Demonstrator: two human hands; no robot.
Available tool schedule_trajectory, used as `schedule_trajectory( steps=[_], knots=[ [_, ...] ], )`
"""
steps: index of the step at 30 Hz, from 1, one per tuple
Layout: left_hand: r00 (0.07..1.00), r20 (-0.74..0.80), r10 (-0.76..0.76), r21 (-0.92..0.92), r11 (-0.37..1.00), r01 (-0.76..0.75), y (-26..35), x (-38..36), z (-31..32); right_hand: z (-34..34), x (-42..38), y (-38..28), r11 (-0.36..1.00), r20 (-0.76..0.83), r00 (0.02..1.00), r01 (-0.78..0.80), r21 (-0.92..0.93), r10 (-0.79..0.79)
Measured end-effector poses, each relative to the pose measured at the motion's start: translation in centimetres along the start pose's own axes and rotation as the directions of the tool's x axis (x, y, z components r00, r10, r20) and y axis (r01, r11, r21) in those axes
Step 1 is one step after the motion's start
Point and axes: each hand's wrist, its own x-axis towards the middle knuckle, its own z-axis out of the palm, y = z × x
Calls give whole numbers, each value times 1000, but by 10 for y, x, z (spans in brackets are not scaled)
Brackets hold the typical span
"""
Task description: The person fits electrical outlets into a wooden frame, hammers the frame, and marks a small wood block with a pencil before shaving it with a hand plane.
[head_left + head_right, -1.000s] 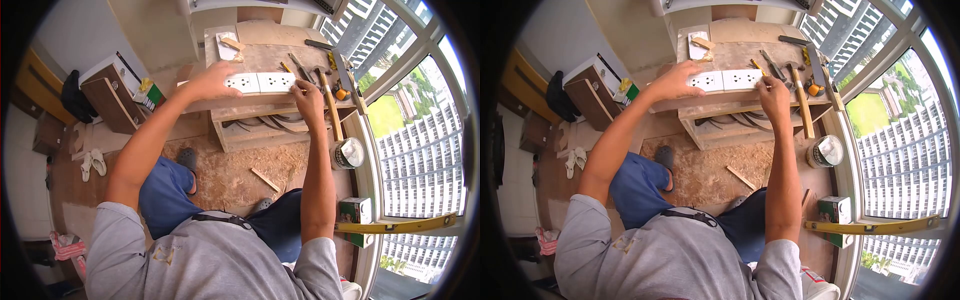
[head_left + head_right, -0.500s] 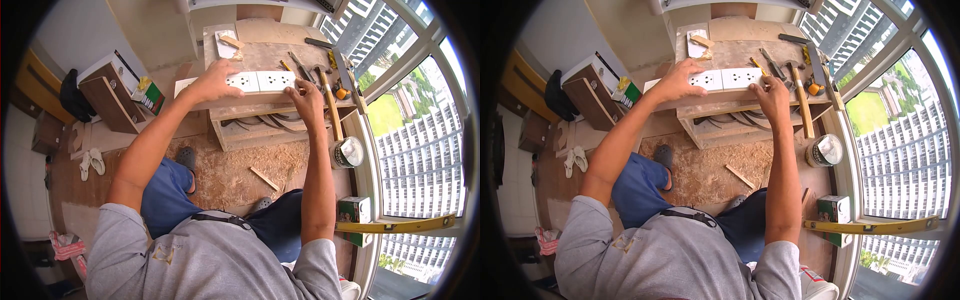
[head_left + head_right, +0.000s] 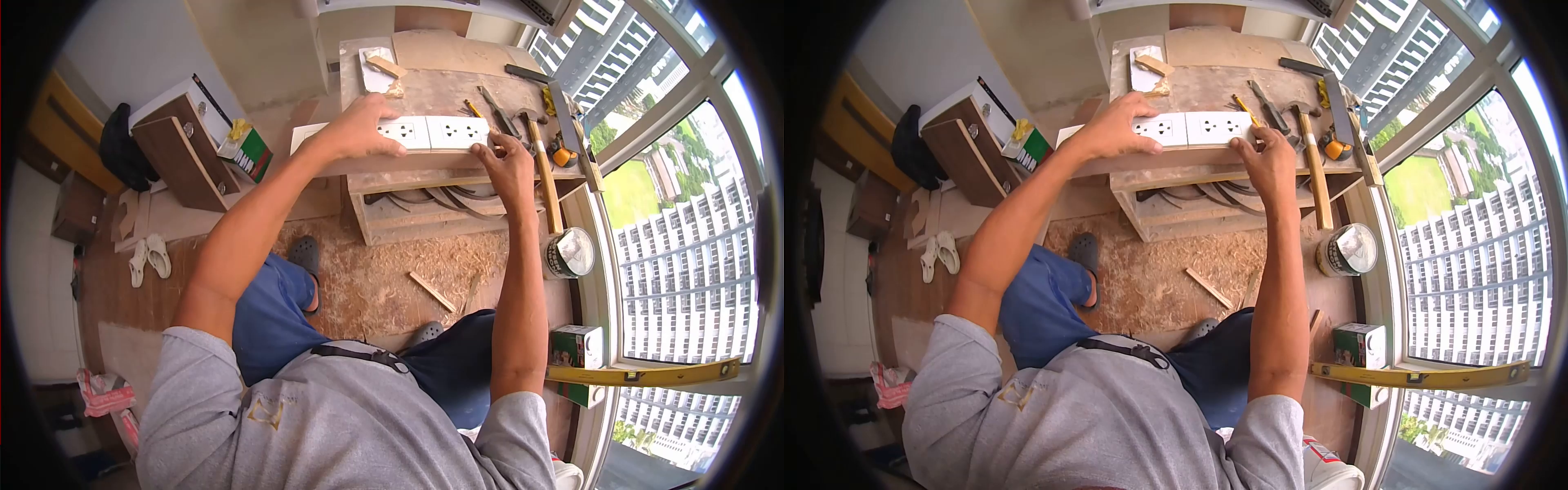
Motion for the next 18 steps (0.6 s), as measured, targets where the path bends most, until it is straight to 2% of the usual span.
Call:
schedule_trajectory(
  steps=[3, 5, 7, 8, 9, 11, 12, 13, 15, 16, 17, 18],
  knots=[
    [997, 50, -63, 37, 997, 61, 14, -1, -6, -3, -2, -8, 998, 41, 997, -67, 3, 67],
    [994, 80, -81, 102, 992, 73, 19, -3, -15, 2, 1, 2, 1000, 2, 1000, -8, -13, 8],
    [989, 99, -110, 162, 982, 93, 19, -8, -41, -4, 4, 1, 996, 50, 998, 49, -78, -45],
    [994, 43, -97, -160, 982, 102, 19, -8, -62, -6, 5, 0, 997, 75, 997, 26, -76, -20],
    [995, -19, -94, -463, 883, 74, 18, -11, -78, -7, 5, -2, 997, 96, 995, -2, -77, 10],
    [991, -13, -131, -440, 891, 112, 1, -30, -102, -10, 8, -3, 995, 167, 981, -98, -22, 100],
    [988, 7, -155, -417, 897, 144, -8, -42, -110, -13, 4, -22, 997, 81, 996, -36, -75, 42],
    [987, 0, -164, -424, 893, 148, -16, -57, -110, -11, 5, -27, 997, 92, 995, -27, -79, 34],
    [987, 2, -158, -105, 982, 158, -29, -85, -104, -5, 11, -36, 969, 96, 967, 241, -61, -234],
    [987, 0, -163, -109, 981, 162, -38, -98, -96, -2, 9, -59, 968, 148, 957, 249, 15, -248],
    [982, -16, -186, -136, 974, 182, -47, -110, -86, 2, 9, -72, 968, 154, 956, 250, 13, -249],
    [978, -30, -207, -163, 966, 199, -56, -117, -77, 8, 13, -84, 951, 275, 914, 308, 11, -299]
  ],
)
